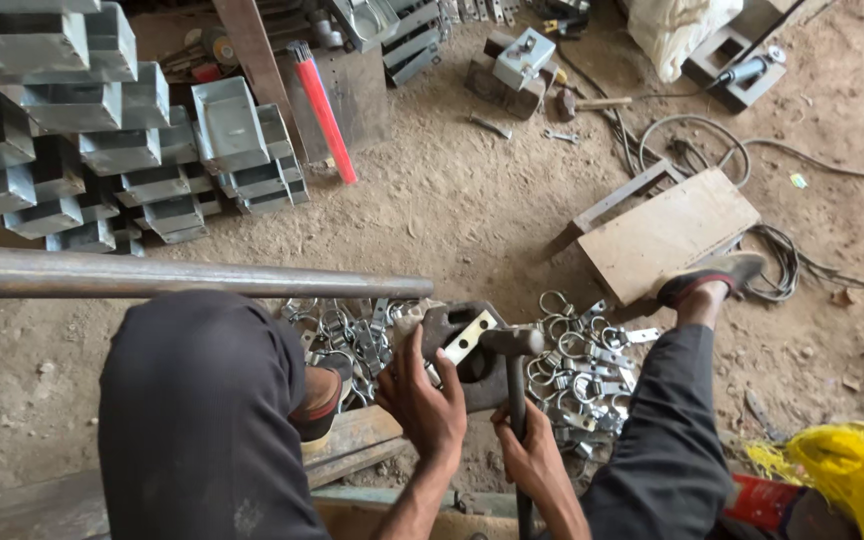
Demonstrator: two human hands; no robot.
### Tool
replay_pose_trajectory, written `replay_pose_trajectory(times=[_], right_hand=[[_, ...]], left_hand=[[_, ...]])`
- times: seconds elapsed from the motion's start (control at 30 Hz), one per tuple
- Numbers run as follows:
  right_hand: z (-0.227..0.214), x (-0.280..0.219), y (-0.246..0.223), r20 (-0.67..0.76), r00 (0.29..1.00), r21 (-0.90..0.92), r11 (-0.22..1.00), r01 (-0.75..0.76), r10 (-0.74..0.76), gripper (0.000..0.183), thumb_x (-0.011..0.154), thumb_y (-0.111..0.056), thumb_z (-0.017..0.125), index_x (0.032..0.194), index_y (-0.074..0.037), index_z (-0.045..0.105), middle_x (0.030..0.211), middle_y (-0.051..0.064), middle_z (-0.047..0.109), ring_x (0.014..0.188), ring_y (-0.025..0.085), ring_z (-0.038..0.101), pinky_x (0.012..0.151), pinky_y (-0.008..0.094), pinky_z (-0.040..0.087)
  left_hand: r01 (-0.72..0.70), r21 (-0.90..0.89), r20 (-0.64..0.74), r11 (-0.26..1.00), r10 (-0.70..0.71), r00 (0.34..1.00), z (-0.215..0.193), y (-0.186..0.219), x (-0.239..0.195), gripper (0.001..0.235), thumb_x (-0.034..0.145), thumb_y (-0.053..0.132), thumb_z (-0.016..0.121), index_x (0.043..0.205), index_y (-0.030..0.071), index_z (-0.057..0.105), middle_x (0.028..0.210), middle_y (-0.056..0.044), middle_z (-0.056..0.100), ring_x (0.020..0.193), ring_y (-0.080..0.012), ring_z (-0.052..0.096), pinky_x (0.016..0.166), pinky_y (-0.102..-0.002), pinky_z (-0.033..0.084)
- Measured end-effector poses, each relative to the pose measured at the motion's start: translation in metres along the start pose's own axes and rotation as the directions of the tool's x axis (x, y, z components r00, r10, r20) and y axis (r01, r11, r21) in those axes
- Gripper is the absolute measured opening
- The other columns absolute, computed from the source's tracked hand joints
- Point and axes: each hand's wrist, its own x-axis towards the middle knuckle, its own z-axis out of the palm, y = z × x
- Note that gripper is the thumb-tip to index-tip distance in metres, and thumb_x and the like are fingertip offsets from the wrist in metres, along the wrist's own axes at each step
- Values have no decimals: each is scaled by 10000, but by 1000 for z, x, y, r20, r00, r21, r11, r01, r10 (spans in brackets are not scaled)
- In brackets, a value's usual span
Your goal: The person shapes metal brackets using a hammer and a jig, hitting the metal parts to bend them into a specific shape before moving them into a pile.
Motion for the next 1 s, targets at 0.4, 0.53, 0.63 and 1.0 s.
replay_pose_trajectory(times=[0.4, 0.53, 0.63, 1.0], right_hand=[[-1, 8, 10, -1, 1000, 20, 999, 28, -28, 83, 892, -69, 601, 963, -31, 621, 498, 3, 461, 367, 129, 463, 343, 310, 393], [-3, 8, 12, -9, 999, -23, 999, -48, 47, 78, 898, -81, 621, 959, -34, 609, 503, -2, 495, 370, 135, 487, 346, 318, 408], [1, 7, 14, -14, 998, -2, 998, 61, -61, 73, 894, -63, 597, 956, -30, 617, 507, -16, 450, 375, 117, 452, 346, 307, 362], [-1, 10, 13, -5, 999, 19, 999, 50, -50, 86, 908, -61, 574, 976, -24, 611, 480, -2, 470, 340, 128, 456, 322, 312, 376]], left_hand=[[-22, 2, -24, 1000, 22, 999, -7, 9, 2, 486, 959, 292, 572, 1423, 145, 586, 1417, -64, 626, 1167, -285, 526, 1017, -472, 328], [-41, 30, -58, 999, 43, 997, -5, 10, -1, 465, 978, 291, 577, 1420, 147, 588, 1410, -55, 633, 1202, -292, 523, 1034, -473, 323], [-39, 20, -64, 999, 40, 997, -3, 7, -1, 465, 975, 288, 578, 1417, 144, 588, 1417, -56, 631, 1200, -285, 524, 1038, -472, 320], [-42, 47, -106, 998, 46, 993, 4, 4, 0, 450, 981, 302, 574, 1406, 156, 594, 1398, -54, 636, 1192, -278, 528, 1016, -464, 322]])
